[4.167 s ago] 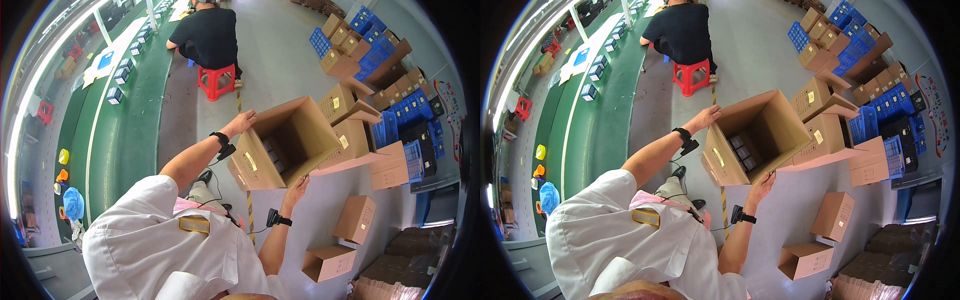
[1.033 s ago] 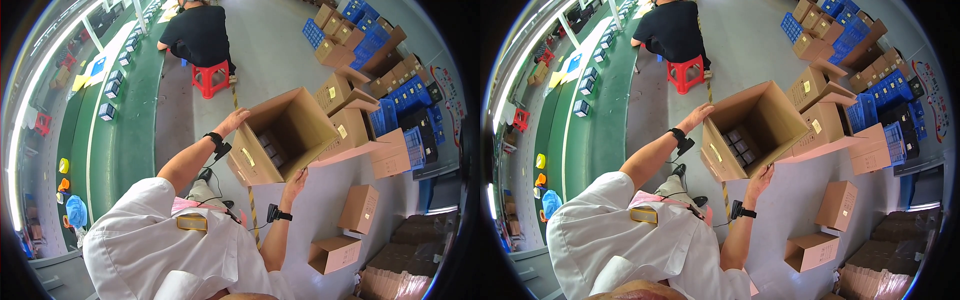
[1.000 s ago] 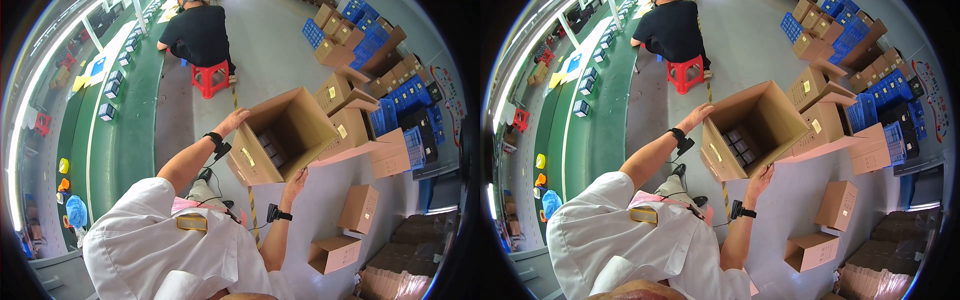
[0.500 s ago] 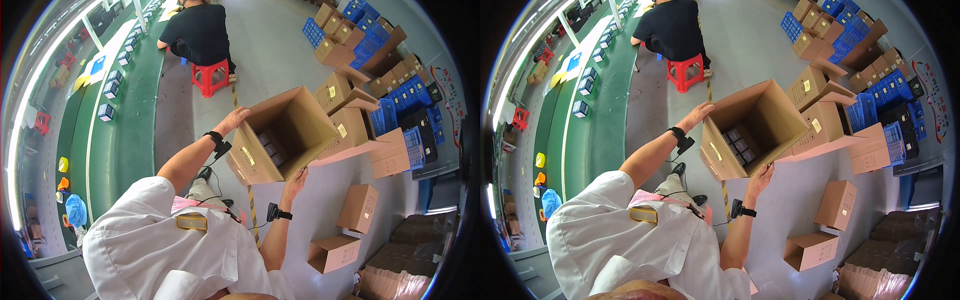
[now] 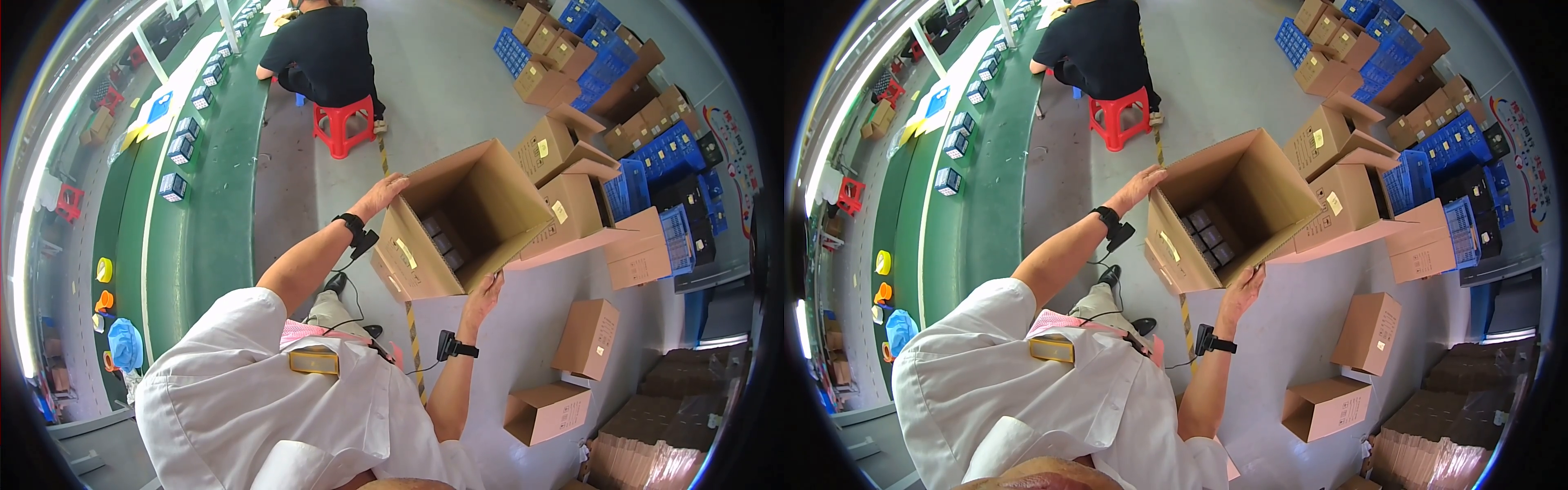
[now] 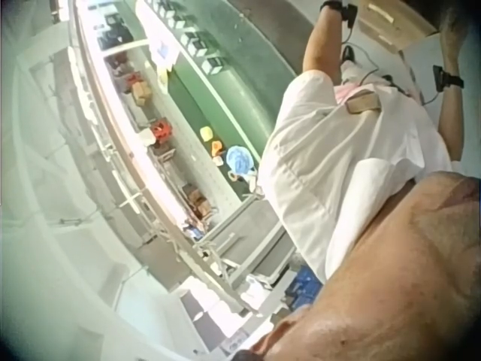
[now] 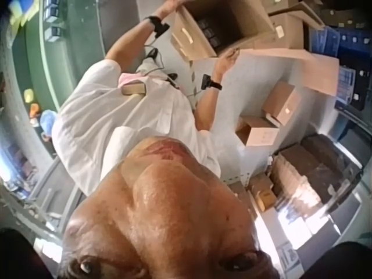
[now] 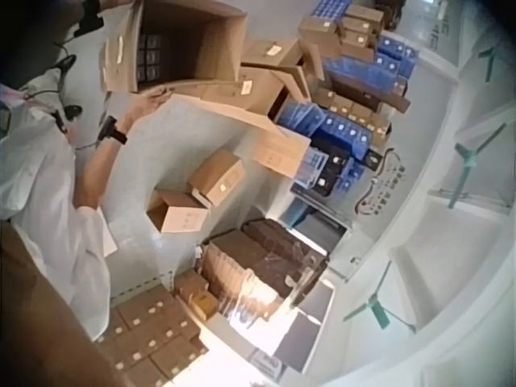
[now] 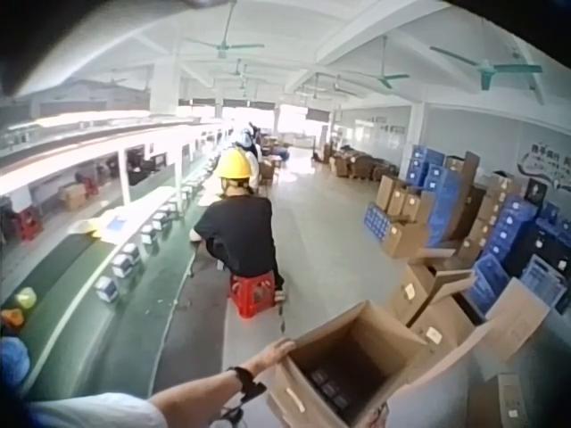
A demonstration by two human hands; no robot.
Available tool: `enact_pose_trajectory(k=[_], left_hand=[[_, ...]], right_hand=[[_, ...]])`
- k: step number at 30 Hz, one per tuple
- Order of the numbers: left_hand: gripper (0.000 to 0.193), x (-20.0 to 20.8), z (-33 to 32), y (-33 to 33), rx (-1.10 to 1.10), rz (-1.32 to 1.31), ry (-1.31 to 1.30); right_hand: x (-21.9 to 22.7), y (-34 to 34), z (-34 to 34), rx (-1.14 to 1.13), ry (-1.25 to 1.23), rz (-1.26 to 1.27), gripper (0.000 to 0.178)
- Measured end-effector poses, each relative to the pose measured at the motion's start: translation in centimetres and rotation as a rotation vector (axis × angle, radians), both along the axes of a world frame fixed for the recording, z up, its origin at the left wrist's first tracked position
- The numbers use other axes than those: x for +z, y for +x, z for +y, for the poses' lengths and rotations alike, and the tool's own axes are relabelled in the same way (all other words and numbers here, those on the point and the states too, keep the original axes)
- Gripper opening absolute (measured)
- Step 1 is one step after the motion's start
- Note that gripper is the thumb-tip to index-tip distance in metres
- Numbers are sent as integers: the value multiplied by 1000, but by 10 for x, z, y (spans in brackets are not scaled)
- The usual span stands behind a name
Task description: Taking finished items from a conveyor belt and placing them into cardboard shipping boxes.
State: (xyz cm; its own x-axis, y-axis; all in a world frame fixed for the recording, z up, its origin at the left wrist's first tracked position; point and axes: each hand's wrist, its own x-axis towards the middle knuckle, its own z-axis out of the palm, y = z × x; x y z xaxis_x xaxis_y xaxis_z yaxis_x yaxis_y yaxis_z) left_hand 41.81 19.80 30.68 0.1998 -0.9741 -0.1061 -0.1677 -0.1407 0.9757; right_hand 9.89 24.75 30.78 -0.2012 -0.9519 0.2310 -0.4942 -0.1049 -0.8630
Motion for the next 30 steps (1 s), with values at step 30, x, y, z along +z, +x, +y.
enact_pose_trajectory(k=[30], left_hand=[[46,-1,1,-1,13,43,-37]], right_hand=[[1,0,0,-10,27,20,44]])
